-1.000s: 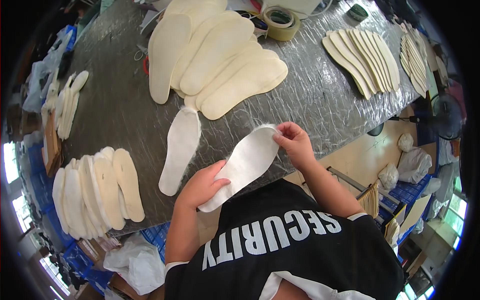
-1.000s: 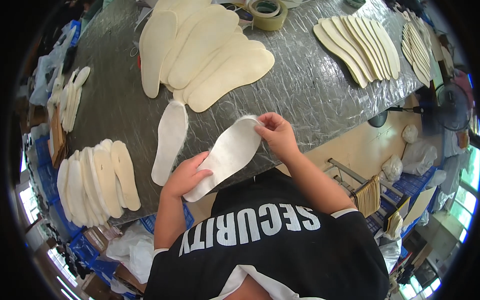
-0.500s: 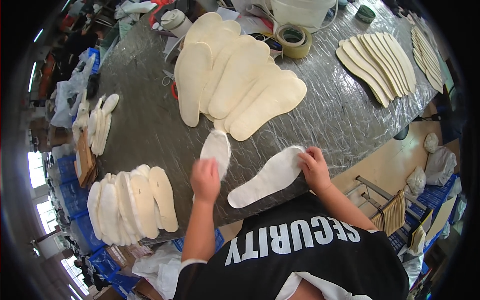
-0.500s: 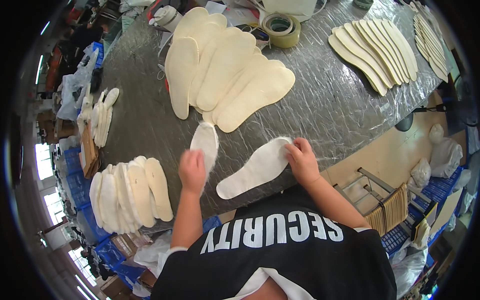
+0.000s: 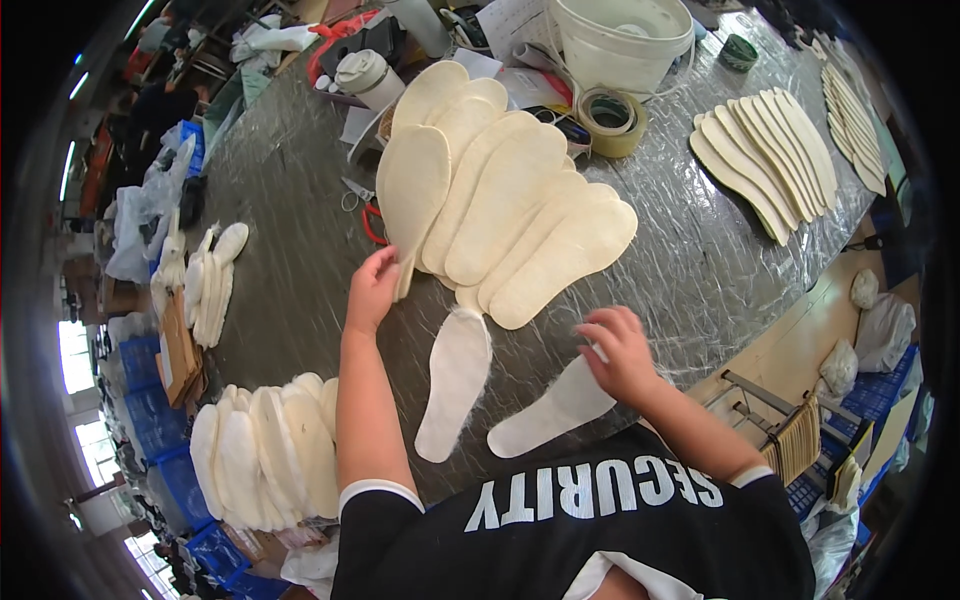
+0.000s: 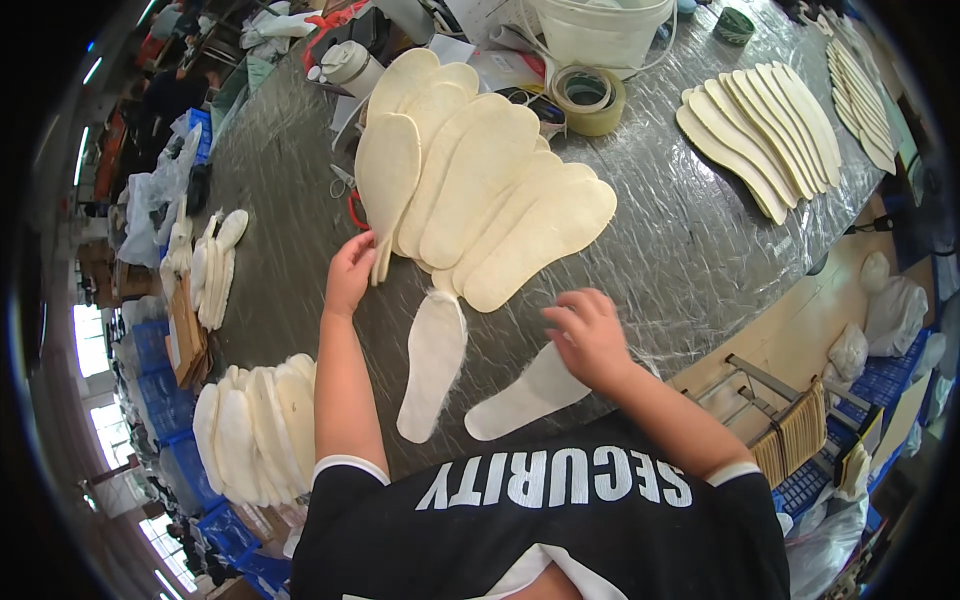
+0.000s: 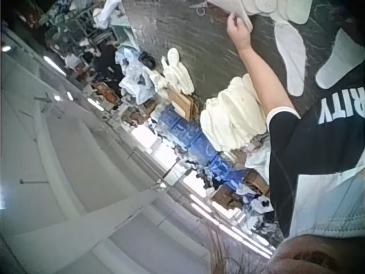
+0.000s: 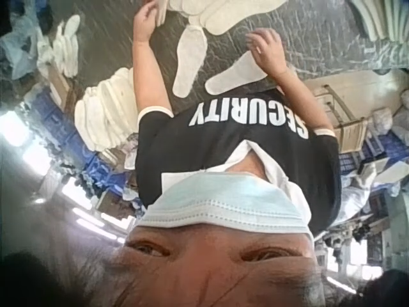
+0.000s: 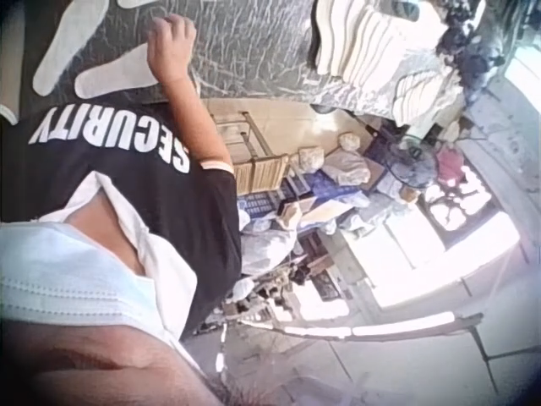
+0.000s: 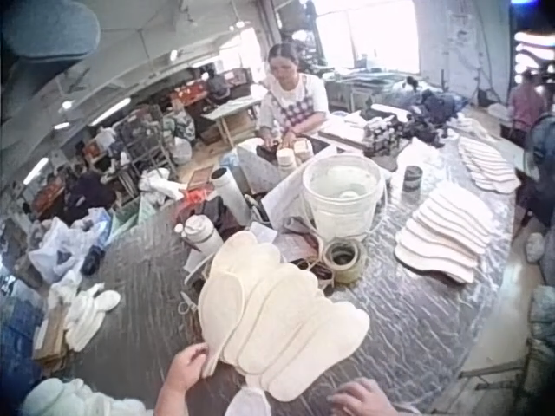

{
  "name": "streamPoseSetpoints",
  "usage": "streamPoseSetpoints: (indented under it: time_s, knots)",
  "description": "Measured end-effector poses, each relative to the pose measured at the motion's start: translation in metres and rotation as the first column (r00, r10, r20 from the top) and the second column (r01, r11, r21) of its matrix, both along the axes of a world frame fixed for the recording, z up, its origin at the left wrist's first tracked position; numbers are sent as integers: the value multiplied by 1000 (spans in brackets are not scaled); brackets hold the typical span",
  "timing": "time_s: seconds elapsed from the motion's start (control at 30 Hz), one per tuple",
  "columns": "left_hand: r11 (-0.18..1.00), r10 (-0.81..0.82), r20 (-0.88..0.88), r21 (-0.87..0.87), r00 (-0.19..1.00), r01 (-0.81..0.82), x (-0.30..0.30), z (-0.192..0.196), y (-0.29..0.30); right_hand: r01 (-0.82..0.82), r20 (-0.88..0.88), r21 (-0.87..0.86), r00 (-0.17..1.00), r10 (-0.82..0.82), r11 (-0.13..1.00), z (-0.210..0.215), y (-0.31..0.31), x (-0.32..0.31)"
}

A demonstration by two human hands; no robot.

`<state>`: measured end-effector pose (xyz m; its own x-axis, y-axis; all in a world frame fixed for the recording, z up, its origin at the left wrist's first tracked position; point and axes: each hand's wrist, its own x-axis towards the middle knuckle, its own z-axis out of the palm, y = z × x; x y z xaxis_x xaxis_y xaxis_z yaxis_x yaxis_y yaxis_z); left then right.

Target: Matching and pressing fuzzy linings onto shoe insoles by hand.

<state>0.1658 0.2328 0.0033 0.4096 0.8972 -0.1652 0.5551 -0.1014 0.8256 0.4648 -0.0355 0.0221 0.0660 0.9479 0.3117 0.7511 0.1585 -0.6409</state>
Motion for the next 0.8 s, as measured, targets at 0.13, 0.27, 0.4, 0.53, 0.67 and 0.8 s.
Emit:
streamPoseSetpoints:
  time_s: [0.13, 0.27, 0.4, 0.53, 0.67, 0.8]
  knots:
    - [999, 12, 74, 28, 997, -15, -9, 2, 1, -305, -309, -200, 921, 236, 931, 7, 88, -56]
    - [933, -19, -305, 337, 952, 127, 32, 3, -19, -316, -569, -440, 822, 11, 840, -8, 154, -89]
    - [999, 46, 23, -1, 999, -46, 14, 23, -2, -272, -565, -236, 819, 96, 933, -19, 177, -112]
    - [965, 72, 264, -263, 962, 0, -33, 60, 24, -219, -473, -168, 874, 116, 961, -28, 175, -117]
    - [977, 139, 439, -206, 888, -51, -35, 115, 19, -181, -605, -219, 796, 12, 959, -17, 170, -119]
    - [993, 42, 93, 103, 995, -51, 25, 154, -18, -171, -735, -214, 677, -43, 962, 1, 169, -106]
